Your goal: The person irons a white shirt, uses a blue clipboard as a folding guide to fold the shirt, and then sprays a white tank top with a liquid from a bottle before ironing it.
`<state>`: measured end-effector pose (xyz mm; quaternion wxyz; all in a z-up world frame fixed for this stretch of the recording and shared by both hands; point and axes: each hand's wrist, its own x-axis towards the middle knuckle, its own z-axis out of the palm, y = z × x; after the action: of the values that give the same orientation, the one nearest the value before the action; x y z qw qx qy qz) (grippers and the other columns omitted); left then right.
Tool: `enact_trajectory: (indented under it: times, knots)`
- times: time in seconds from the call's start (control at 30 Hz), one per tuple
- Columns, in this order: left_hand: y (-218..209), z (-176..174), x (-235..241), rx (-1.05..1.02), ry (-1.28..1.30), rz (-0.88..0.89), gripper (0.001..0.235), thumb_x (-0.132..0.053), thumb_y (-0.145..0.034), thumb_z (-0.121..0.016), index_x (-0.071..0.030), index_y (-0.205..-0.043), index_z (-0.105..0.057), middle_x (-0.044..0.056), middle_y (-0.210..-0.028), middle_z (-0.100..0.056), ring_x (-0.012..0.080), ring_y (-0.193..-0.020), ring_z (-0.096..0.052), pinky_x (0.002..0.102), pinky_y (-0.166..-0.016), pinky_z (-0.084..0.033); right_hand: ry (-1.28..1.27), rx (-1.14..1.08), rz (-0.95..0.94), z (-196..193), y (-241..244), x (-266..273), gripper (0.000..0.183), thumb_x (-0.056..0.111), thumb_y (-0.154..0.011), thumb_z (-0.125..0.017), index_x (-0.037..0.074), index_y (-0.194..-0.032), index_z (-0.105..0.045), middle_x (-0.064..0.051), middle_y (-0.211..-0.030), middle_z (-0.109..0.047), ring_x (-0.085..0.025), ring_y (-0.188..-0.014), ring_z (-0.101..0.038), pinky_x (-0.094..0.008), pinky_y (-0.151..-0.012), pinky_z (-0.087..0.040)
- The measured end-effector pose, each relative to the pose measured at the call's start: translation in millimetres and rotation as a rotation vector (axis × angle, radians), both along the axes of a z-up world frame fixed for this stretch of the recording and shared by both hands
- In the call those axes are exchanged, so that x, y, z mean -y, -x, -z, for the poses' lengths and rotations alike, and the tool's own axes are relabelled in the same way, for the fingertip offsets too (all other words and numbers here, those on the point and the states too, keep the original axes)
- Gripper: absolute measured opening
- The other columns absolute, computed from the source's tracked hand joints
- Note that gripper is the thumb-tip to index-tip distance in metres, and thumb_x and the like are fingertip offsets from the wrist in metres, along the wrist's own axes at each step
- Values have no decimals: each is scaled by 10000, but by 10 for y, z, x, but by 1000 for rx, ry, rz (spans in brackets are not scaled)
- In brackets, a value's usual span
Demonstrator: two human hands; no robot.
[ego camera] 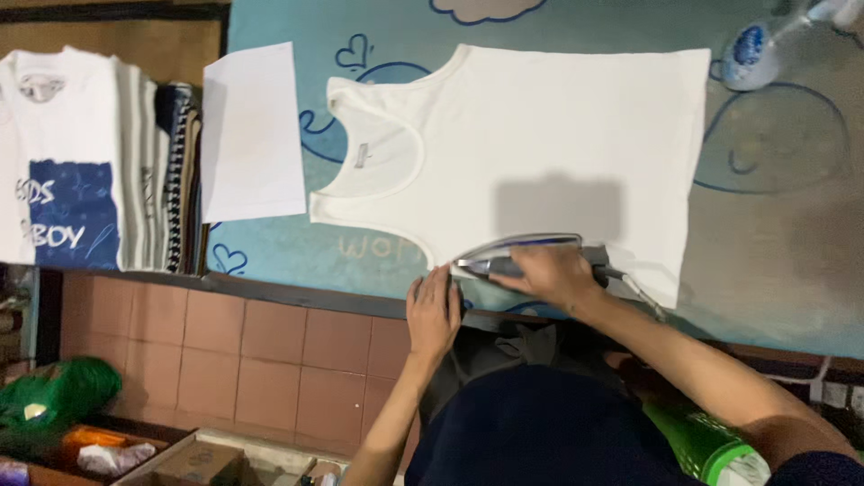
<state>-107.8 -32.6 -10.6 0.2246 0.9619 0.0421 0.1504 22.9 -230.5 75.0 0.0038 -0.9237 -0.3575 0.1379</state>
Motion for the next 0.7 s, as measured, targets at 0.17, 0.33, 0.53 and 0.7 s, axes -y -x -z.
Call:
enact_trajectory:
  times: [0.17, 0.33, 0.53, 0.7]
  knots:
    - [-326, -282, -448, -239, 596, -356, 361, -357, -1005, -622, -82, -1187, -768, 169, -1009, -790, 349, -1013, -750, 482, -836, -578, -45, -139, 349, -212, -254, -446, 527, 672, -911, -603, 150, -888, -671, -87, -777, -740, -293, -837, -761, -408, -688, -569]
    - [-759, -50, -1604, -72, 510, -650, 330, -229, -966, -672, -51, -1244, -674, 198, -1029, -739, 413, -987, -715, 544, -853, -547, 76, -432, 313, -568, -63, -975, 677, 768, -934, -459, 143, -1032, -698, -121, -957, -765, -314, -996, -755, -457, -826, -600]
    - [-937, 604, -2697, -284, 470, -708, 334, -430, -873, -766, -149, -1054, -761, 82, -824, -743, 337, -861, -740, 488, -749, -557, 55, -183, 463, -252, -411, -1105, 664, 759, -894, -518, 130, -1001, -706, -131, -917, -770, -360, -963, -758, -469, -789, -575]
    - [-935, 505, -2821, -404, 554, -661, 246, -372, -853, -775, -145, -940, -813, 60, -809, -755, 338, -851, -735, 448, -765, -562, 106, -104, 305, -253, -499, -1791, 578, 724, -894, -522, 185, -969, -717, -82, -914, -795, -293, -934, -780, -405, -766, -585]
